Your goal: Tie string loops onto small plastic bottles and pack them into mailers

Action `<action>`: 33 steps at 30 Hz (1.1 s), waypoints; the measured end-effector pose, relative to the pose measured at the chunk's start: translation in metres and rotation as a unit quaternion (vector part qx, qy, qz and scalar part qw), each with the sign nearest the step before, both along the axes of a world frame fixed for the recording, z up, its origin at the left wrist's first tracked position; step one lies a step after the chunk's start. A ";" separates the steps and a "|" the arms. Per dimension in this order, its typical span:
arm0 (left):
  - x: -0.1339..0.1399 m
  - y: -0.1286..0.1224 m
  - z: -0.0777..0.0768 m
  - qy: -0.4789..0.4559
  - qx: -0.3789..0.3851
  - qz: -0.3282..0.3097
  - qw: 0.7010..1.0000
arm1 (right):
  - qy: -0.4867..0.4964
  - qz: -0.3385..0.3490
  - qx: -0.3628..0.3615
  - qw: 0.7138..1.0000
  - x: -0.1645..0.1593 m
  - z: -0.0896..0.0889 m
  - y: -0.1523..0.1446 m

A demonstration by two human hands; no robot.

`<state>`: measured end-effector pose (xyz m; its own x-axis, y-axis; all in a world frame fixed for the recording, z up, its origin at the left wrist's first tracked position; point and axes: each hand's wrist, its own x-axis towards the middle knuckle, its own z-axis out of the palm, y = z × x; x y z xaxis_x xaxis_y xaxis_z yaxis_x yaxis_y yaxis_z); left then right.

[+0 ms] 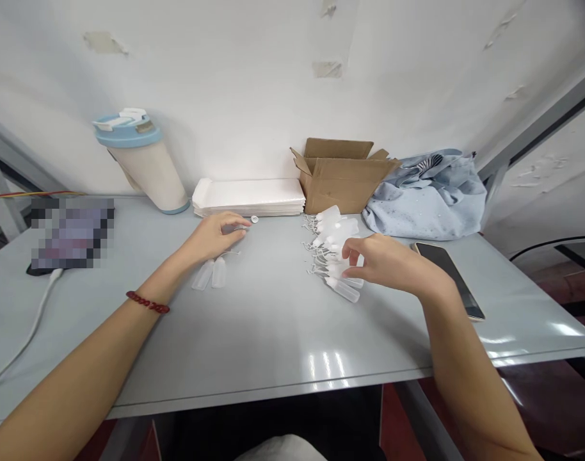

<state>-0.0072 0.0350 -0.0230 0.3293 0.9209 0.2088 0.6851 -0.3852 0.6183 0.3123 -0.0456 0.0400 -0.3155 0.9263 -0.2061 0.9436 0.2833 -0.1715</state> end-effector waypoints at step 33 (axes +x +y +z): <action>0.011 -0.040 0.031 -0.140 0.006 0.169 0.976 | 0.166 0.193 0.094 0.962 -0.119 -0.079 -0.032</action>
<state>0.0037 -0.0055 0.0076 -0.0652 0.9637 0.2588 0.5791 -0.1747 0.7964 0.1937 -0.0776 -0.0386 -0.6628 0.7382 0.1257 0.6638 0.6569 -0.3577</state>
